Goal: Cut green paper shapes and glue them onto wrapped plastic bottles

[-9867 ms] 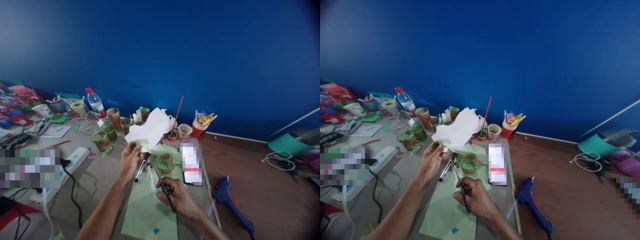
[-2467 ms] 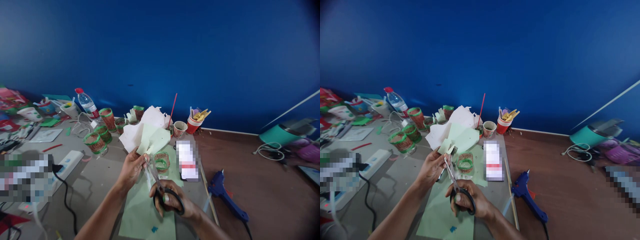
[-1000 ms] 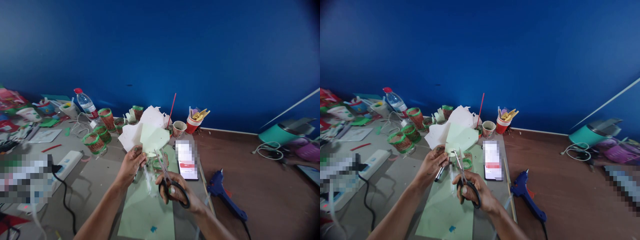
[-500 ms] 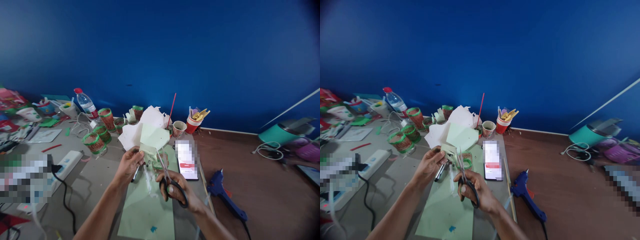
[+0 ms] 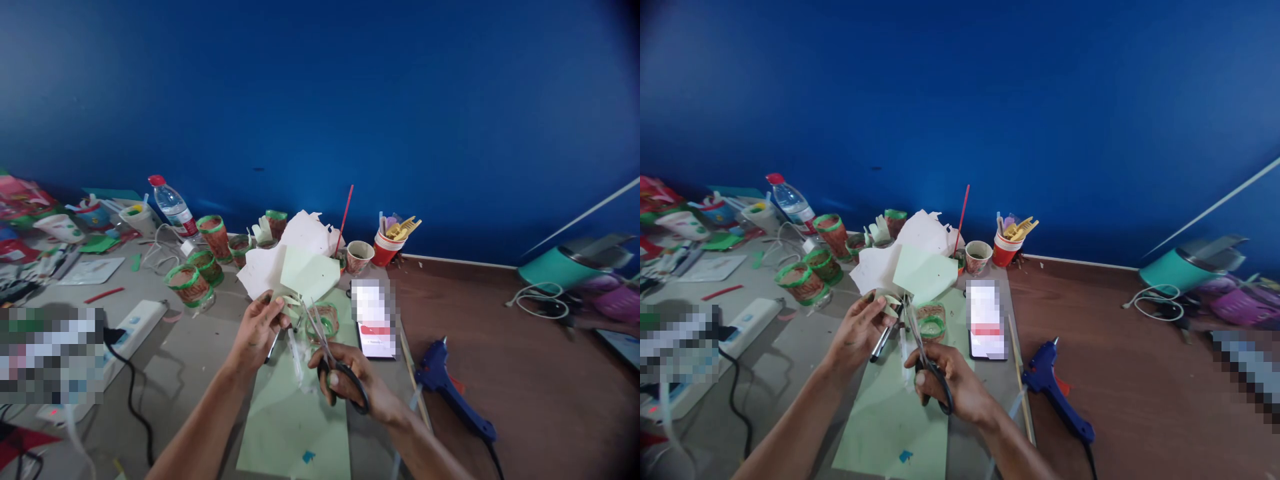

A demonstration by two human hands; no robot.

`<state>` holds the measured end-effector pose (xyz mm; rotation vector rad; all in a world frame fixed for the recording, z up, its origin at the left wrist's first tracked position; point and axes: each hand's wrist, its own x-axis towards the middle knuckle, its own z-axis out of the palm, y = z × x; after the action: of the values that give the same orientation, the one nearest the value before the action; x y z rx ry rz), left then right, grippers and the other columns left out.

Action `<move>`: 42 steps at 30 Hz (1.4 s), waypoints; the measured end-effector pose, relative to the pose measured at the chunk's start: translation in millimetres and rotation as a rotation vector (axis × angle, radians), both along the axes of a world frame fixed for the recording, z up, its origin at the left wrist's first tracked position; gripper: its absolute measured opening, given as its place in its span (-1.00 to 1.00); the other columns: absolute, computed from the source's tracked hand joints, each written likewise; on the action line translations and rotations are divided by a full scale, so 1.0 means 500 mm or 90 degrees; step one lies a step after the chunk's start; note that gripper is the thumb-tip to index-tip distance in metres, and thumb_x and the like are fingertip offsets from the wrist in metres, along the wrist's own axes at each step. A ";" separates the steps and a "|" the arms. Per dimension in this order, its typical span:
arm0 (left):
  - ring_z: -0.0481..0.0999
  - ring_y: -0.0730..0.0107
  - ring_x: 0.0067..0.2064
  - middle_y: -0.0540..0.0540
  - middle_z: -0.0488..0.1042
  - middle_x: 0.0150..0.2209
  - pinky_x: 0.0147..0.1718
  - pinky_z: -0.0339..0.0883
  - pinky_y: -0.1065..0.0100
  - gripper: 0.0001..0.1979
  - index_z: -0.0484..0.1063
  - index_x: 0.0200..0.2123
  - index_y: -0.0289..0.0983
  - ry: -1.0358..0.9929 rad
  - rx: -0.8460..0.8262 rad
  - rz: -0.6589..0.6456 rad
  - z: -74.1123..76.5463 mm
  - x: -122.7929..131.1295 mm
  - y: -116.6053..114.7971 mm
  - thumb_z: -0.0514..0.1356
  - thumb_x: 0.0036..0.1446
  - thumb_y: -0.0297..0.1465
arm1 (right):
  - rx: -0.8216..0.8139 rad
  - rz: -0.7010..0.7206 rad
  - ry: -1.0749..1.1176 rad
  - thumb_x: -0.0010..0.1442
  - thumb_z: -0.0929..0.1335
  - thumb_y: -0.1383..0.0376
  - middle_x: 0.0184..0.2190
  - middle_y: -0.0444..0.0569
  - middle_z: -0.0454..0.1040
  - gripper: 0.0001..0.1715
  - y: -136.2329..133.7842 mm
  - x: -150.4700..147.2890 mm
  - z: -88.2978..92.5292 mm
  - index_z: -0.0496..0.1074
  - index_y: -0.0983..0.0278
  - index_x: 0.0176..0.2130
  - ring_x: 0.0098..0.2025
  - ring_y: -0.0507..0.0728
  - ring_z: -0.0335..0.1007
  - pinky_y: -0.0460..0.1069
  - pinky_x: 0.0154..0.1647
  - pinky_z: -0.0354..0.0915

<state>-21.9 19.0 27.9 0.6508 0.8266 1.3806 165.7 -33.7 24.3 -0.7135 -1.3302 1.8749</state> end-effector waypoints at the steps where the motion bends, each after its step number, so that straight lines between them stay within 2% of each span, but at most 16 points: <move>1: 0.31 0.60 -0.55 0.03 0.43 -0.50 -0.55 0.20 0.51 -0.78 0.41 -0.49 -0.32 -0.008 -0.007 0.006 0.002 0.000 0.000 0.40 -0.11 -0.37 | -0.004 0.000 -0.004 -0.04 0.44 -0.13 -0.59 -0.19 0.28 -0.37 0.000 -0.001 0.000 0.41 0.36 -0.26 -0.61 -0.06 0.17 -0.12 -0.56 0.10; 8: 0.33 0.56 -0.57 0.02 0.43 -0.56 -0.55 0.25 0.48 -0.76 0.42 -0.51 -0.33 -0.031 -0.005 0.013 0.009 0.000 0.004 0.38 -0.10 -0.32 | 0.008 0.013 -0.045 -0.03 0.42 -0.16 -0.61 -0.20 0.26 -0.34 0.002 -0.001 -0.006 0.41 0.36 -0.27 -0.60 -0.04 0.21 -0.13 -0.57 0.10; 15: 0.37 0.53 -0.55 -0.04 0.48 -0.53 -0.55 0.28 0.46 -0.78 0.46 -0.48 -0.37 -0.075 -0.008 0.013 0.001 -0.004 0.008 0.33 -0.01 -0.31 | 0.022 0.041 -0.073 -0.01 0.38 -0.20 -0.60 -0.15 0.32 -0.29 0.001 0.001 -0.002 0.40 0.38 -0.24 -0.61 -0.05 0.19 -0.13 -0.58 0.05; 21: 0.38 0.51 -0.55 -0.02 0.48 -0.52 -0.54 0.31 0.45 -0.80 0.50 -0.40 -0.37 -0.120 -0.032 0.019 -0.006 -0.006 0.012 0.35 -0.04 -0.34 | 0.034 0.082 -0.050 0.01 0.38 -0.19 -0.58 -0.12 0.34 -0.30 -0.001 0.005 0.001 0.41 0.39 -0.23 -0.59 -0.05 0.19 -0.14 -0.56 0.05; 26: 0.39 0.52 -0.55 -0.02 0.49 -0.50 -0.55 0.29 0.48 -0.82 0.48 -0.44 -0.35 -0.082 -0.008 0.021 -0.010 -0.006 0.014 0.35 -0.03 -0.34 | 0.000 0.056 -0.037 -0.03 0.40 -0.19 -0.59 -0.12 0.34 -0.28 -0.002 0.003 -0.009 0.40 0.39 -0.23 -0.61 -0.04 0.20 -0.13 -0.58 0.05; 33: 0.37 0.57 -0.55 0.03 0.44 -0.52 -0.55 0.25 0.50 -0.86 0.46 -0.45 -0.32 -0.059 0.030 0.032 -0.018 -0.004 0.016 0.34 -0.01 -0.38 | 0.009 0.013 0.041 0.01 0.41 -0.13 -0.60 -0.13 0.34 -0.35 -0.005 0.006 -0.010 0.39 0.37 -0.20 -0.62 -0.07 0.12 -0.15 -0.58 -0.02; 42: 0.39 0.58 -0.61 0.09 0.44 -0.57 -0.56 0.28 0.52 -0.78 0.48 -0.36 -0.28 -0.064 -0.015 0.045 -0.015 -0.005 0.011 0.40 -0.13 -0.45 | -0.016 0.031 -0.034 -0.03 0.39 -0.21 -0.63 -0.16 0.35 -0.29 0.000 -0.006 -0.007 0.39 0.38 -0.25 -0.64 -0.07 0.12 -0.14 -0.60 0.00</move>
<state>-24.6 24.4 20.3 0.5339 0.7913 1.4532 162.5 -33.9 21.1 -0.7561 -1.3708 1.9259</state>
